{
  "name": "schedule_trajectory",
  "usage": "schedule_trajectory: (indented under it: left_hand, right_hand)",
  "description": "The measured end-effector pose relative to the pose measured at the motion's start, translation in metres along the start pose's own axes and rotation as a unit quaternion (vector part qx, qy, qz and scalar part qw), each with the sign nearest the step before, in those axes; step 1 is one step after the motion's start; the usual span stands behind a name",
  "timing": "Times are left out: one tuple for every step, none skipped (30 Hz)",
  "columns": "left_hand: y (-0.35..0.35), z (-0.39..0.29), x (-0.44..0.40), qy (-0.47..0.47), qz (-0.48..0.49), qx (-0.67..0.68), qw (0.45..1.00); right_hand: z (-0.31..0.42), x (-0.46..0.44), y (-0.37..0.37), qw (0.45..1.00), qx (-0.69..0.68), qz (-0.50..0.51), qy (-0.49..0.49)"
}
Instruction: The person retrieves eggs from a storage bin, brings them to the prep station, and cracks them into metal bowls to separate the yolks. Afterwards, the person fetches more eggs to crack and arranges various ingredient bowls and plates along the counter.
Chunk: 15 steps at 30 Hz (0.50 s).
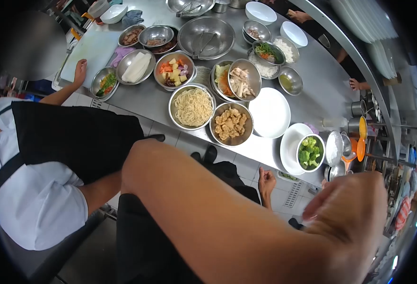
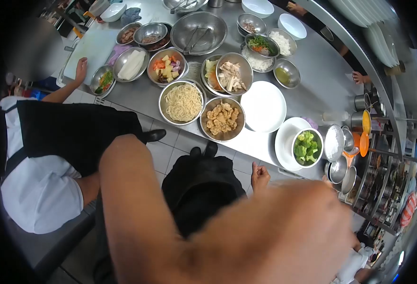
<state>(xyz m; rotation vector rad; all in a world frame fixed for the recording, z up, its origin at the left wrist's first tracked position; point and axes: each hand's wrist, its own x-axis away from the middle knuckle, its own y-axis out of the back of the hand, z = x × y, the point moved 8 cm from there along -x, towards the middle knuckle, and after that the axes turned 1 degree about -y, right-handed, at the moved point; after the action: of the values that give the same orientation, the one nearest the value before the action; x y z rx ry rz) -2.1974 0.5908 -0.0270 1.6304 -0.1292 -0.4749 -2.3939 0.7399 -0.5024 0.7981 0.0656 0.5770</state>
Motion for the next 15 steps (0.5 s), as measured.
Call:
schedule_trajectory:
  left_hand:
    - [-0.002,0.008,0.007,0.014,0.01,-0.001,1.0]
    - [-0.003,0.02,0.016,0.038,0.017,0.002,0.999]
    - [-0.007,0.036,0.028,0.074,0.023,0.004,0.997]
    - [-0.011,0.059,0.043,0.127,0.027,0.011,0.991]
    - [-0.018,0.09,0.067,0.208,0.022,0.028,0.978]
    - [-0.026,0.127,0.097,0.292,0.015,0.054,0.955]
    - [-0.036,0.17,0.133,0.424,-0.066,0.188,0.884]
    - [-0.072,0.221,0.188,0.536,-0.147,0.31,0.772]
    - [-0.127,0.261,0.267,0.552,-0.25,0.354,0.712]
    - [-0.159,0.304,0.327,0.614,-0.261,0.344,0.661]
    - [-0.191,0.346,0.389,0.673,-0.249,0.307,0.625]
    - [-0.219,0.386,0.447,0.723,-0.227,0.267,0.595]
    - [-0.239,0.414,0.488,0.762,-0.197,0.229,0.573]
    - [-0.257,0.445,0.529,0.789,-0.169,0.196,0.557]
    - [-0.274,0.469,0.563,0.815,-0.14,0.16,0.539]
  right_hand:
    - [0.004,0.0,-0.004,1.0,-0.005,-0.001,-0.003]
    - [0.015,-0.001,-0.008,0.999,-0.007,0.015,-0.052]
    - [0.017,-0.001,-0.008,0.994,-0.008,0.029,-0.103]
    - [0.01,-0.008,-0.009,0.994,-0.015,0.026,-0.104]
    - [0.004,-0.01,-0.013,0.997,-0.038,0.039,-0.049]
    - [0.0,-0.01,-0.02,0.997,-0.062,0.056,0.005]
    - [-0.009,-0.011,-0.023,0.995,-0.087,0.046,0.033]
    - [-0.013,-0.008,-0.02,0.996,-0.076,0.053,0.02]
    - [-0.016,-0.005,-0.016,0.996,-0.064,0.056,0.007]
    - [-0.024,-0.001,-0.009,0.998,-0.056,0.037,-0.01]
    - [-0.03,0.004,-0.003,0.998,-0.047,0.018,-0.027]
    - [-0.034,0.007,0.001,0.998,-0.052,0.0,-0.034]
    - [-0.036,0.017,0.005,0.997,-0.056,-0.015,-0.043]
    - [-0.035,0.026,0.002,0.997,-0.059,-0.017,-0.046]
    - [-0.039,0.035,0.005,0.994,-0.064,-0.04,-0.074]
